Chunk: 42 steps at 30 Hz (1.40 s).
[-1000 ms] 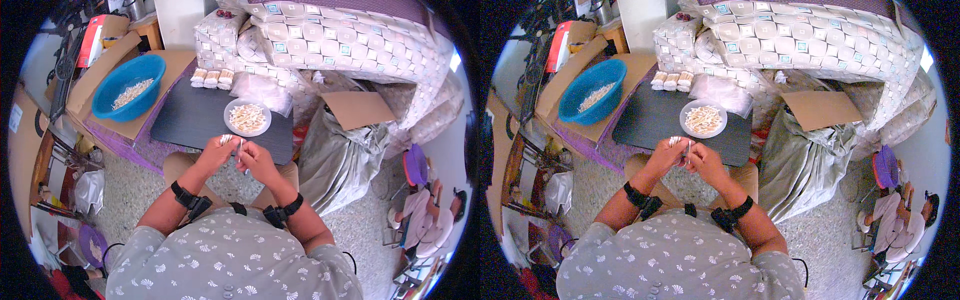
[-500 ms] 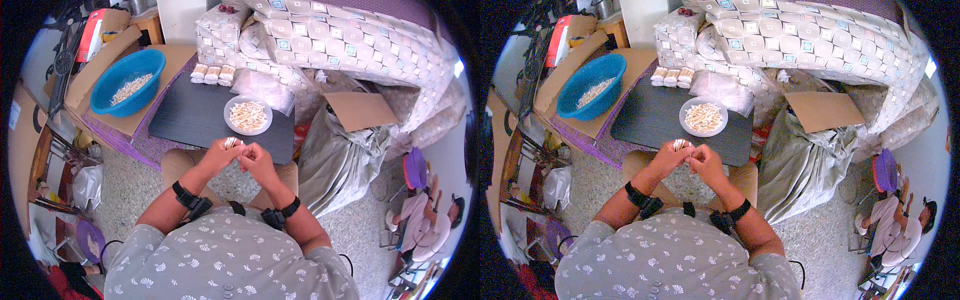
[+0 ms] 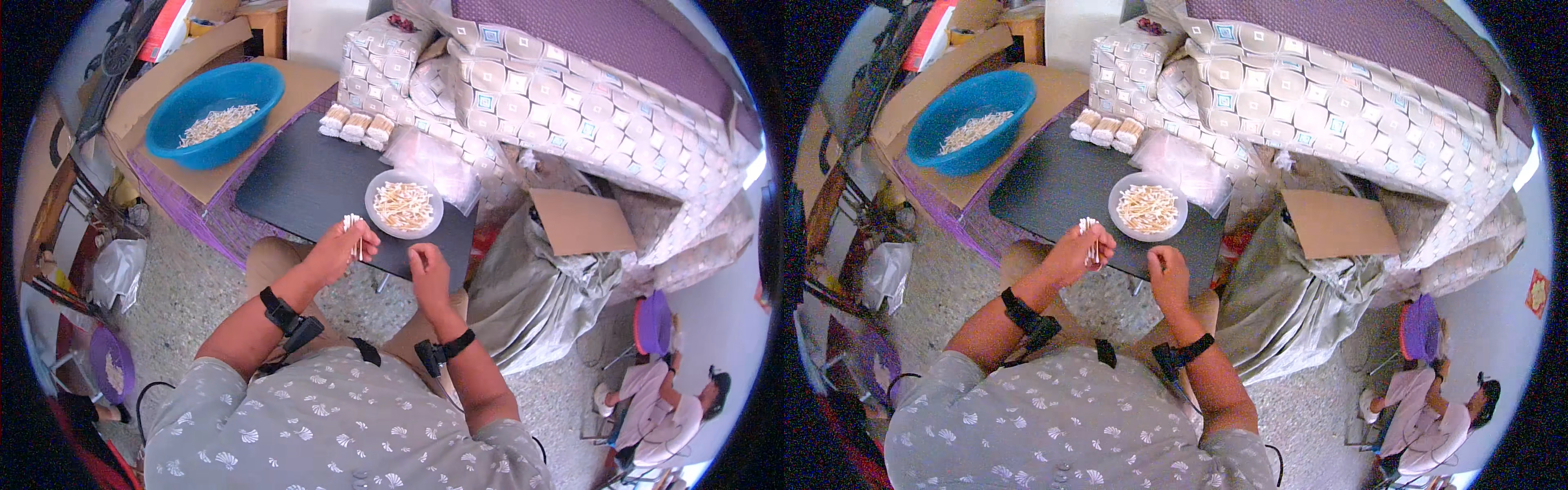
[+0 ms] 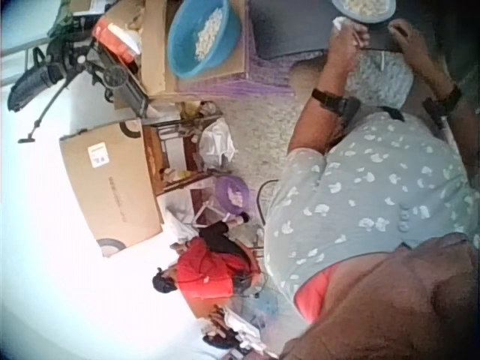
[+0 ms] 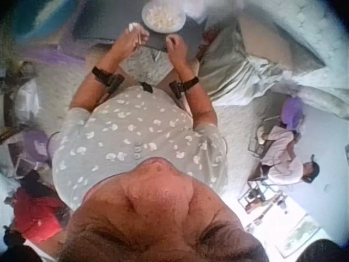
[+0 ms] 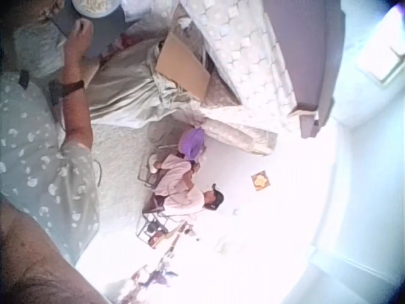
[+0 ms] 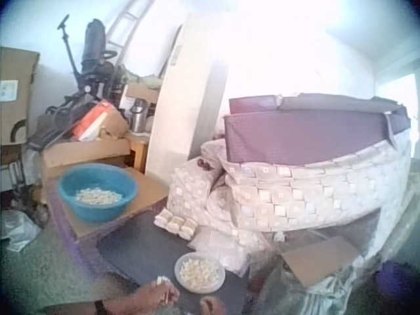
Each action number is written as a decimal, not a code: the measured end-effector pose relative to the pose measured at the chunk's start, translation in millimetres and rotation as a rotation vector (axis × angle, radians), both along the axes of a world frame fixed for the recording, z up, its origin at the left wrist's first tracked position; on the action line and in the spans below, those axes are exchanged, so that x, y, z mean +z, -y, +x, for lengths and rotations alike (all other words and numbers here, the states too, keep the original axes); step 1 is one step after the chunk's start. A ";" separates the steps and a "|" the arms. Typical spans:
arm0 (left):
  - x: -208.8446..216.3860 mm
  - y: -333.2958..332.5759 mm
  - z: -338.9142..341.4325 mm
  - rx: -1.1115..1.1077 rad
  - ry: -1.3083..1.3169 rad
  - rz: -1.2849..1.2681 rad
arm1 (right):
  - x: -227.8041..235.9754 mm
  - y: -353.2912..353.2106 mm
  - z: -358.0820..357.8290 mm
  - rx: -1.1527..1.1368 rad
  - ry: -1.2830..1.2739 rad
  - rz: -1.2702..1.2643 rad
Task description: Picking up cotton swabs from a plate and putting them into small plastic bags.
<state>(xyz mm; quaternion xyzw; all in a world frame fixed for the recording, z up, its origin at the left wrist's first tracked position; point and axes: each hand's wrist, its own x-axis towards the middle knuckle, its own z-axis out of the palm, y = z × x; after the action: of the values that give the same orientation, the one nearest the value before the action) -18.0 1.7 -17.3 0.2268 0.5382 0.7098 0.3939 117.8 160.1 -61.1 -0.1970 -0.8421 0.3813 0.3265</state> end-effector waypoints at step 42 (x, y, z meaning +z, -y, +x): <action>2.6 -77.1 -107.1 -0.030 -1.291 -0.473 | -40.0 -93.5 -34.7 -0.181 0.302 0.449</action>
<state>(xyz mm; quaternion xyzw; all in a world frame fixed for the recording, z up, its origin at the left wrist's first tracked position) -125.2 78.9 -14.8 0.5198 0.8023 0.2904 0.0430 83.0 253.6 -101.1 -0.2488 -0.9236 0.1207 0.2654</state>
